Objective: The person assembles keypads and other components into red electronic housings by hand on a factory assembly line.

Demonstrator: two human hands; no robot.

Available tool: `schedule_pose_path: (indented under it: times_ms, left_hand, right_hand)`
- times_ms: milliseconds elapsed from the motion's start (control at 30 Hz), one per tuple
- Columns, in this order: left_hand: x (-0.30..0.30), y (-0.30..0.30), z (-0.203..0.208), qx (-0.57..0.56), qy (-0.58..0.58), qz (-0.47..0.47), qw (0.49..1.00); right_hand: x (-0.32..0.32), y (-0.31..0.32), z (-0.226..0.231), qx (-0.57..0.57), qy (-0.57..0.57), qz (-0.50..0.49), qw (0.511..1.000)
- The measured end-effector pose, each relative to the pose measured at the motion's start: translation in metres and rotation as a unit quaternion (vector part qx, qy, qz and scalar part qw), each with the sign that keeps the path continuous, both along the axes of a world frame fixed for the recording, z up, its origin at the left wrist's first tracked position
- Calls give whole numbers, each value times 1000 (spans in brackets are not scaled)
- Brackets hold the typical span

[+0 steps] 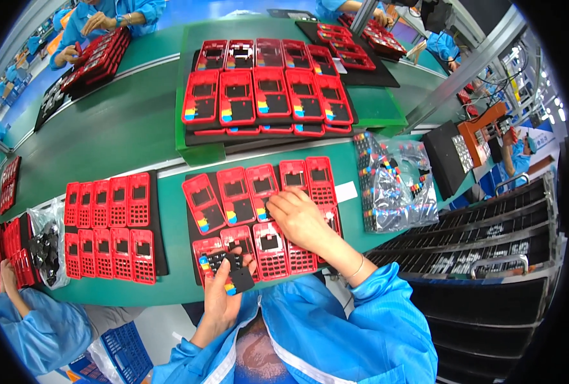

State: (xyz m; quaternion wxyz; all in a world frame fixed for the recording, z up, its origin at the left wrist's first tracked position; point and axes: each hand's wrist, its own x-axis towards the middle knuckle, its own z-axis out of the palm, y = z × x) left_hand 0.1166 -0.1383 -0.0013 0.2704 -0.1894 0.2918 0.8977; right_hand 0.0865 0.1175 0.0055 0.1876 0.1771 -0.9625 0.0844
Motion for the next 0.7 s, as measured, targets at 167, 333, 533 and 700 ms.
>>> schedule_pose_path:
  times_ms: [167, 333, 533, 700]
  left_hand:
    - [3, -2, 2, -1, 9, 0, 1000]
    - [3, 0, 0, 2, 8, 9, 1000]
    - [4, 3, -2, -1, -1, -13, 1000]
    - [5, 5, 1, 2, 1, -11, 1000]
  right_hand:
    - [-3, 19, 11, -127, -14, 13, 992]
    - [13, 52, 10, -183, -20, -28, 982]
    - [16, 63, 4, -131, -22, 25, 991]
    - [8, 69, 5, -165, -28, 17, 986]
